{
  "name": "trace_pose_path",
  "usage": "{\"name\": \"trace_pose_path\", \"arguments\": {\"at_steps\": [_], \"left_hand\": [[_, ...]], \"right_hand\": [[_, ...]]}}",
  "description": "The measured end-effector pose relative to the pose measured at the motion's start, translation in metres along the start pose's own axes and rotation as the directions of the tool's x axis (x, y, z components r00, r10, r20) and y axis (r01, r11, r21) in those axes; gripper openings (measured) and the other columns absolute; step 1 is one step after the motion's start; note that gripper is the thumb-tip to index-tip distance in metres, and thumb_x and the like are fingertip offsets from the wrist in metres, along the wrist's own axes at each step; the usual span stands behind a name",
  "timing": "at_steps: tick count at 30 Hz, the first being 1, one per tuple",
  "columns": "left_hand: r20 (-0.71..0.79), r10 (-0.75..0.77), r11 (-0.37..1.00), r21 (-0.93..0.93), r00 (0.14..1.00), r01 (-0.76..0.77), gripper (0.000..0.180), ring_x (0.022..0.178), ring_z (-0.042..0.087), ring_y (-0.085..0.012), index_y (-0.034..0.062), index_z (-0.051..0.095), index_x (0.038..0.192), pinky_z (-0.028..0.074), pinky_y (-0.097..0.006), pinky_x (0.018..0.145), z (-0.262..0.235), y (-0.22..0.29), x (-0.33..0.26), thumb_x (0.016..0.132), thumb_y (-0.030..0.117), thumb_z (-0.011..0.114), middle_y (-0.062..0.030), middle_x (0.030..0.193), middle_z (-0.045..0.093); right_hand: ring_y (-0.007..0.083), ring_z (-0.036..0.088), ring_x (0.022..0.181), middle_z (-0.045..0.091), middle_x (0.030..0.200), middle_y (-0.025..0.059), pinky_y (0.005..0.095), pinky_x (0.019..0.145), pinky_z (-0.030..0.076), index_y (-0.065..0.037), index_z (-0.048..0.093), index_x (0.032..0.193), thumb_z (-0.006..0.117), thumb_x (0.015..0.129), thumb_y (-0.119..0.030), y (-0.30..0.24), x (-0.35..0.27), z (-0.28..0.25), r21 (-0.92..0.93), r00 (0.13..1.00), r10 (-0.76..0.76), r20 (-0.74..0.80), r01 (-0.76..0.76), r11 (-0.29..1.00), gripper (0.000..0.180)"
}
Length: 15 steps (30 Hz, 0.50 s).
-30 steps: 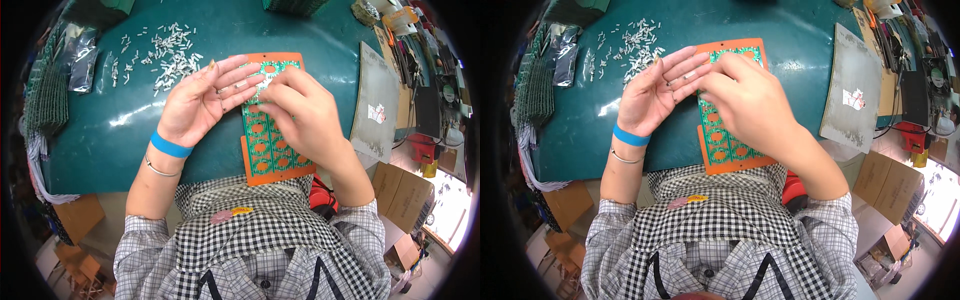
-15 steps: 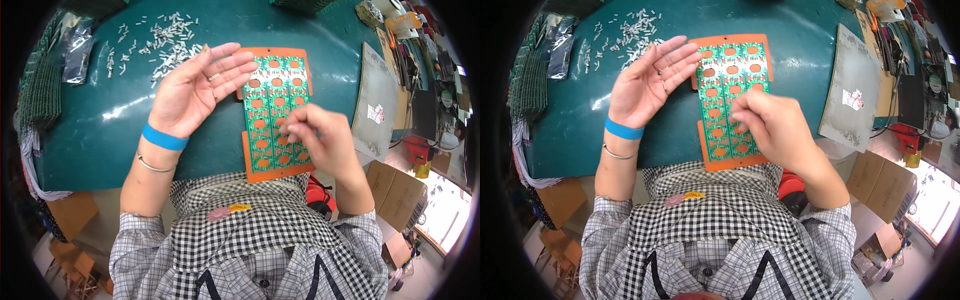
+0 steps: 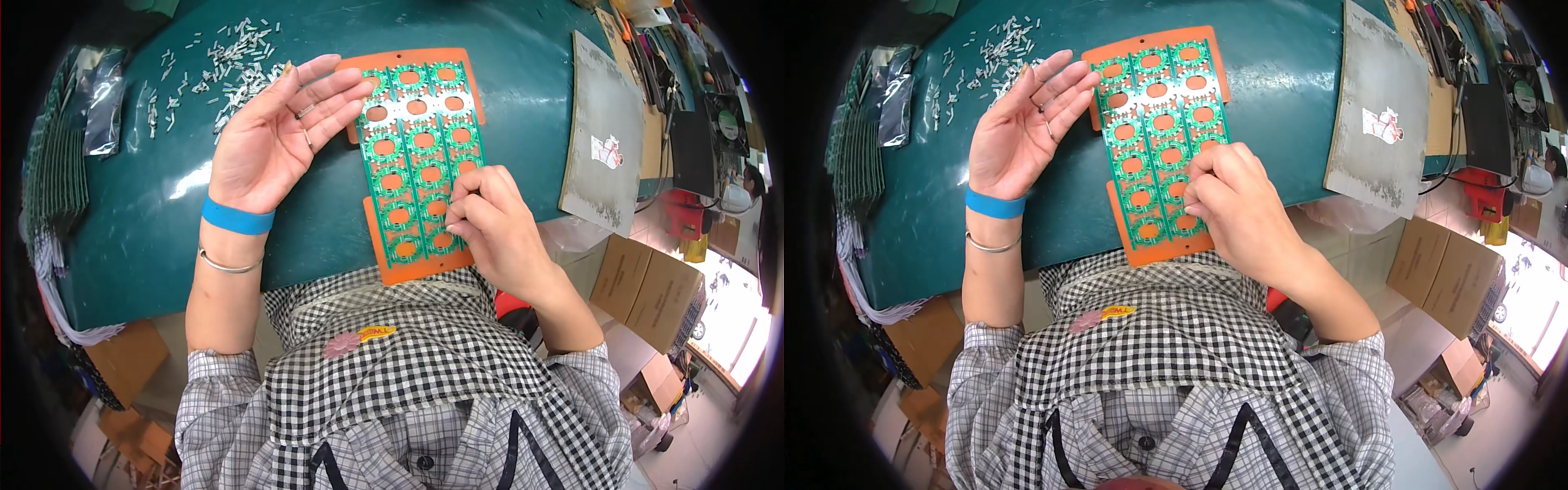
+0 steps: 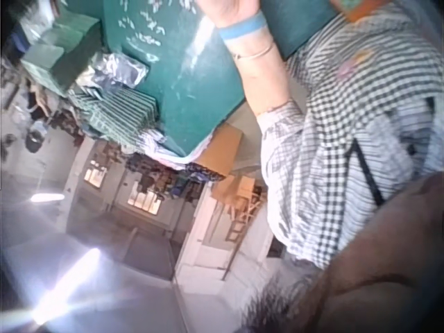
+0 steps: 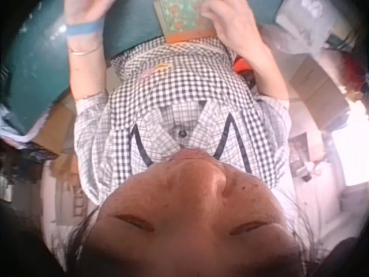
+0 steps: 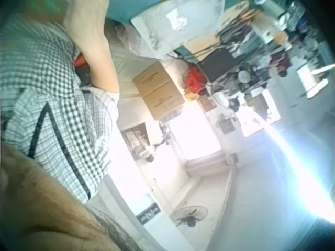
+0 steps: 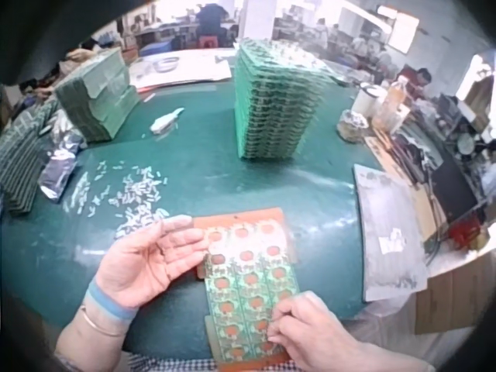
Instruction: The person inserts small white cylindrical components into the holes of a green circuit board held in an orange jig. They pick components from a pile on the table and place them one by one into the board. The person briefly handles a larger circuit board with wires before returning to the assembly task.
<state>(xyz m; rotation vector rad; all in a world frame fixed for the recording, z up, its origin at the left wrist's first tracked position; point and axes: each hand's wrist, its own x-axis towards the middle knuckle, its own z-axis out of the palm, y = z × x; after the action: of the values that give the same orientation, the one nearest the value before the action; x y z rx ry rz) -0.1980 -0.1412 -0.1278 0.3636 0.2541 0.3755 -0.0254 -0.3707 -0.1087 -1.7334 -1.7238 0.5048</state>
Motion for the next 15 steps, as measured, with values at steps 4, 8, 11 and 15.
{"name": "trace_pose_path", "arguments": {"at_steps": [4,8,11,15], "left_hand": [[0.031,-0.004,1.0,-0.009,1.0,0.004,0.041,0.128,0.046,-0.0377,-0.0106,0.043,0.131,0.042,-0.044,0.109,-0.003,0.001,0.001,0.103,0.019,0.037,-0.0269,0.13,0.052],[0.037,-0.008,1.0,-0.021,0.999,0.009,0.041,0.128,0.046,-0.0376,-0.0104,0.043,0.131,0.042,-0.044,0.109,-0.006,0.002,0.001,0.103,0.019,0.037,-0.0267,0.129,0.052],[0.054,-0.014,1.0,-0.025,0.998,0.015,0.041,0.128,0.046,-0.0376,-0.0104,0.043,0.131,0.042,-0.044,0.109,-0.008,0.001,0.002,0.104,0.02,0.036,-0.0268,0.129,0.052],[0.044,-0.017,0.999,-0.027,0.999,0.019,0.042,0.129,0.045,-0.0381,-0.0104,0.042,0.131,0.042,-0.045,0.109,-0.008,0.001,0.002,0.104,0.021,0.036,-0.0269,0.13,0.052]], "right_hand": [[0.0281,0.051,0.088,0.051,0.096,0.0078,0.038,0.078,0.042,-0.005,0.052,0.083,0.07,0.071,0.001,0.001,-0.002,0.003,-0.023,1.0,0.005,-0.004,-0.005,1.0,0.023],[0.0274,0.051,0.088,0.051,0.096,0.0072,0.0373,0.077,0.042,-0.006,0.052,0.084,0.07,0.071,0.0,0.004,0.0,0.005,-0.043,0.999,-0.038,0.004,0.039,0.998,0.023],[0.0267,0.051,0.088,0.051,0.095,0.0068,0.0369,0.076,0.042,-0.006,0.052,0.083,0.071,0.07,-0.002,0.006,-0.001,0.008,-0.09,0.998,-0.061,-0.004,0.06,0.994,0.023],[0.0258,0.052,0.089,0.052,0.095,0.0065,0.0365,0.075,0.042,-0.006,0.052,0.083,0.071,0.069,-0.005,0.008,-0.003,0.013,-0.158,0.996,-0.087,-0.022,0.082,0.984,0.023]]}}
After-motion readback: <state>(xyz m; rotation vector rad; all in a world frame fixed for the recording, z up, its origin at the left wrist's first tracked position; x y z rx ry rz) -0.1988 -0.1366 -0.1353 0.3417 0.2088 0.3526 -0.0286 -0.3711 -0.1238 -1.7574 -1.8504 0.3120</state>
